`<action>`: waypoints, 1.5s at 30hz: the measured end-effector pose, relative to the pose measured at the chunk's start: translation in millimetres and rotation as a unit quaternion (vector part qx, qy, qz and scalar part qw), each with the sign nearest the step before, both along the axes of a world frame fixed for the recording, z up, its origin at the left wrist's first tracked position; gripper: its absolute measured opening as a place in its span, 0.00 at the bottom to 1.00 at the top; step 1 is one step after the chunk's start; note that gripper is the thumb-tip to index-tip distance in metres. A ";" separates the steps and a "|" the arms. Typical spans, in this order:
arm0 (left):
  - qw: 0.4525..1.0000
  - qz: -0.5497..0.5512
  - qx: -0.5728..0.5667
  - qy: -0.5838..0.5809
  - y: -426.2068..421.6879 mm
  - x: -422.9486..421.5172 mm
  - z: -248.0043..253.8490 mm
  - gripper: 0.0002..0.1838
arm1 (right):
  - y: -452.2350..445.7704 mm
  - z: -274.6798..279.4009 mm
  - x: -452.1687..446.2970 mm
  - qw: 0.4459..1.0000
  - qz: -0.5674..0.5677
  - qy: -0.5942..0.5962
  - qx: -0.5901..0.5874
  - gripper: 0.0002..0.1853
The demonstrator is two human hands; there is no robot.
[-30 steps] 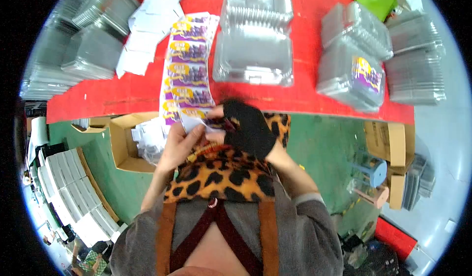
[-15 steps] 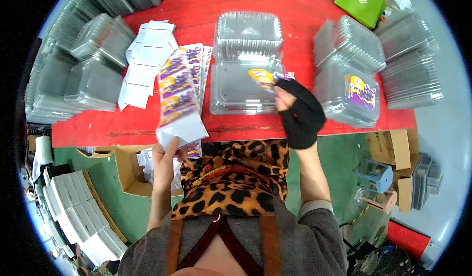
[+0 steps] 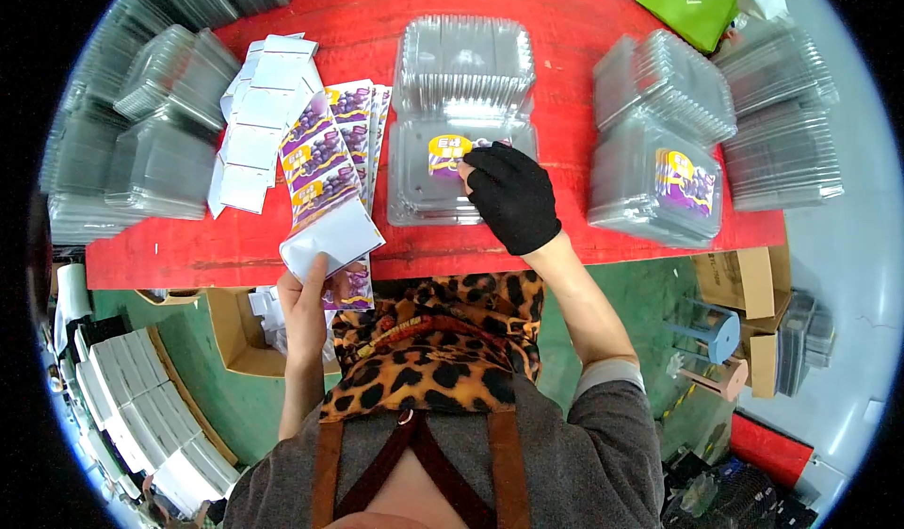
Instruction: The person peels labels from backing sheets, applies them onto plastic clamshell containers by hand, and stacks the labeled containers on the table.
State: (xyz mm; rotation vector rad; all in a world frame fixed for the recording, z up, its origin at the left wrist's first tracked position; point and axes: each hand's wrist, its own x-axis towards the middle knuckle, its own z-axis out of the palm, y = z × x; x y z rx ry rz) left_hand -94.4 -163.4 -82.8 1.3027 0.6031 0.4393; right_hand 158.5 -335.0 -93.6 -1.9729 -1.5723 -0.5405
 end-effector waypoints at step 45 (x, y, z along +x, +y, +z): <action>0.991 -0.049 -0.081 0.090 -35.7 -29.8 2.8 0.15 | -111.4 -0.6 -102.1 0.897 -0.237 0.373 0.015 0.16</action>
